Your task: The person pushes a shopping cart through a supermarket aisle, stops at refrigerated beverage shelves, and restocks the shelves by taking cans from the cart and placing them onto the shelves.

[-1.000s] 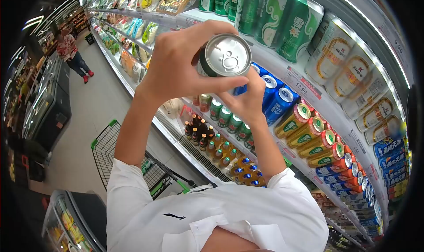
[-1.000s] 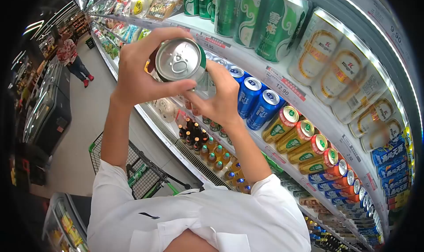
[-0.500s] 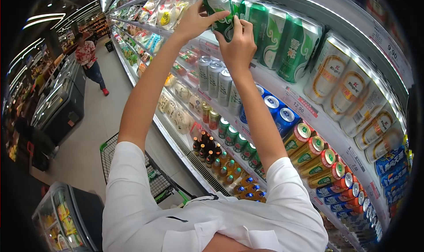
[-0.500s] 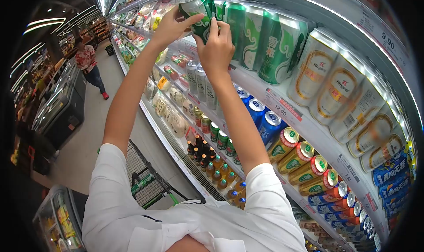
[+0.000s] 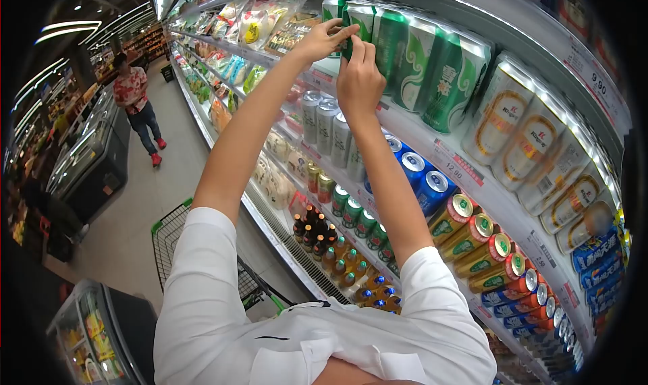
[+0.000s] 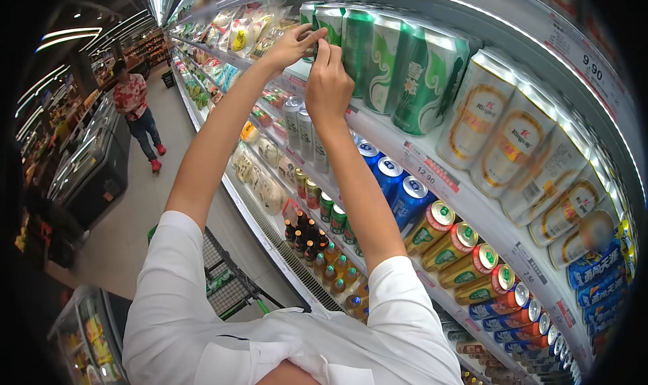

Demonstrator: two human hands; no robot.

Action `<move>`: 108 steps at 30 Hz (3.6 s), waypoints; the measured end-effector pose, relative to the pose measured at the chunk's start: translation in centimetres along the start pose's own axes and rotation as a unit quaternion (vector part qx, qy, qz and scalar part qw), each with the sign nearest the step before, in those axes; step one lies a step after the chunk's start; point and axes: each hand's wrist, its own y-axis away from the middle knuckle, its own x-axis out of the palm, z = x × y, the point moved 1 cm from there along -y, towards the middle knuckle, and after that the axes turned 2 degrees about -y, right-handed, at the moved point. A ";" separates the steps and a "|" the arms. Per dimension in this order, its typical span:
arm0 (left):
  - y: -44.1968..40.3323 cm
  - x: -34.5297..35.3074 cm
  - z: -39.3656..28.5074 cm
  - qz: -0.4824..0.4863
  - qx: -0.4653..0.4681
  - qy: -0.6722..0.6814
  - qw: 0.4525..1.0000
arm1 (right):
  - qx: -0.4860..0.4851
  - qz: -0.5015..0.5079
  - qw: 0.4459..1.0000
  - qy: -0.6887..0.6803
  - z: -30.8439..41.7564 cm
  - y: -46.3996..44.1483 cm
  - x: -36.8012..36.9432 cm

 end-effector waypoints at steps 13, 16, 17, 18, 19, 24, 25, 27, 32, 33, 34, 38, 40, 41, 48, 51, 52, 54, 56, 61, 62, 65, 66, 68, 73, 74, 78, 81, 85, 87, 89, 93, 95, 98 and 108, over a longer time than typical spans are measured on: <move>7.3 -1.3 2.6 -0.076 0.086 -0.179 0.977 | -0.039 -0.006 0.999 -0.009 -0.3 0.5 -0.2; 17.3 -3.3 2.5 -0.056 0.055 0.042 0.996 | -0.028 -0.058 0.995 -0.074 0.7 1.1 -1.4; 25.2 -3.8 4.6 -0.051 -0.074 0.143 0.986 | 0.001 -0.076 0.991 -0.112 2.0 2.7 -1.7; 29.3 -3.6 7.5 -0.071 -0.114 0.151 0.979 | 0.004 -0.069 0.991 -0.119 2.9 4.3 -2.2; 33.8 -3.2 10.8 -0.095 -0.186 0.158 0.965 | 0.031 -0.053 0.986 -0.154 4.1 6.5 -2.4; 58.6 0.4 23.5 -0.301 -0.508 -0.051 0.805 | 0.102 0.153 0.941 -0.285 9.6 20.5 -0.6; 62.8 0.8 23.9 -0.301 -0.524 -0.124 0.787 | 0.106 0.230 0.921 -0.296 10.4 24.2 -0.1; 69.5 1.3 23.0 -0.314 -0.567 -0.190 0.737 | 0.122 0.345 0.868 -0.335 12.9 30.9 -0.4; 79.0 0.4 21.6 -0.311 -0.621 -0.364 0.621 | 0.087 0.590 0.715 -0.364 18.3 47.6 -3.2; 80.9 0.3 22.3 -0.299 -0.611 -0.385 0.624 | 0.080 0.625 0.685 -0.364 19.3 50.1 -4.2; 82.9 0.5 23.4 -0.287 -0.601 -0.404 0.627 | 0.081 0.640 0.674 -0.361 19.9 52.7 -4.9; 84.4 0.3 23.9 -0.195 -0.691 -0.291 0.632 | -0.078 0.675 0.652 -0.336 21.3 57.5 -7.2; 84.1 0.0 23.2 -0.173 -0.704 -0.274 0.631 | -0.112 0.717 0.627 -0.285 21.6 57.8 -6.9; 84.3 0.2 23.2 -0.151 -0.707 -0.268 0.636 | -0.118 0.724 0.617 -0.285 21.7 57.8 -7.0; 85.7 2.2 22.0 -0.155 -0.710 -0.275 0.629 | -0.111 0.711 0.620 -0.312 21.6 58.2 -8.9; 86.2 3.5 20.1 -0.150 -0.732 -0.274 0.606 | -0.109 0.675 0.646 -0.340 21.5 58.1 -10.8; 86.5 4.0 19.6 -0.154 -0.742 -0.261 0.597 | -0.108 0.673 0.645 -0.347 21.3 58.3 -11.5; 87.0 5.2 18.3 -0.152 -0.747 -0.270 0.588 | -0.111 0.675 0.637 -0.356 21.1 58.7 -13.1; 87.5 6.0 17.1 -0.149 -0.758 -0.265 0.578 | -0.104 0.683 0.629 -0.356 21.0 59.2 -14.7; 89.5 7.6 14.4 -0.168 -0.771 -0.227 0.571 | -0.092 0.691 0.623 -0.353 21.1 59.2 -18.1; 90.0 7.8 14.4 -0.160 -0.770 -0.217 0.578 | -0.080 0.698 0.618 -0.354 21.5 59.4 -18.3; 91.4 7.3 12.7 -0.194 -0.751 -0.214 0.593 | -0.077 0.701 0.621 -0.341 22.5 60.0 -19.0; 92.8 7.5 12.9 -0.204 -0.720 -0.262 0.609 | -0.094 0.712 0.618 -0.321 22.8 59.8 -19.2; 94.4 7.8 12.6 -0.214 -0.687 -0.298 0.628 | -0.112 0.726 0.616 -0.286 23.6 60.0 -19.7; 95.8 7.5 10.3 -0.218 -0.671 -0.305 0.640 | -0.143 0.691 0.680 -0.196 25.0 61.6 -21.7; 96.4 7.7 9.9 -0.223 -0.654 -0.306 0.655 | -0.122 0.701 0.683 -0.167 25.4 61.2 -22.8; 98.9 8.9 8.4 -0.191 -0.625 -0.351 0.671 | -0.075 0.785 0.611 -0.067 26.7 60.3 -25.5; 101.4 10.5 7.9 -0.197 -0.594 -0.352 0.696 | -0.104 0.773 0.624 -0.058 26.4 61.1 -28.4; 102.6 12.3 4.4 -0.174 -0.609 -0.345 0.693 | -0.084 0.779 0.619 -0.055 25.8 61.8 -32.9; 103.8 13.9 3.6 -0.160 -0.626 -0.324 0.692 | -0.075 0.782 0.616 -0.056 25.2 61.9 -35.6; 105.0 15.8 2.7 -0.145 -0.629 -0.328 0.690 | -0.075 0.784 0.614 -0.058 24.6 62.2 -38.2; 105.9 19.7 -0.8 -0.120 -0.654 -0.288 0.690 | -0.034 0.794 0.603 -0.067 22.2 62.9 -43.5; 106.2 21.9 -2.4 -0.099 -0.676 -0.278 0.676 | -0.039 0.798 0.599 -0.056 21.1 62.4 -46.6; 106.5 25.7 -5.5 -0.117 -0.683 -0.294 0.658 | -0.029 0.799 0.598 -0.048 19.6 62.5 -50.4; 117.3 38.4 -20.3 -0.386 -0.535 -0.473 0.584 | 0.025 0.800 0.598 -0.031 13.8 62.5 -64.4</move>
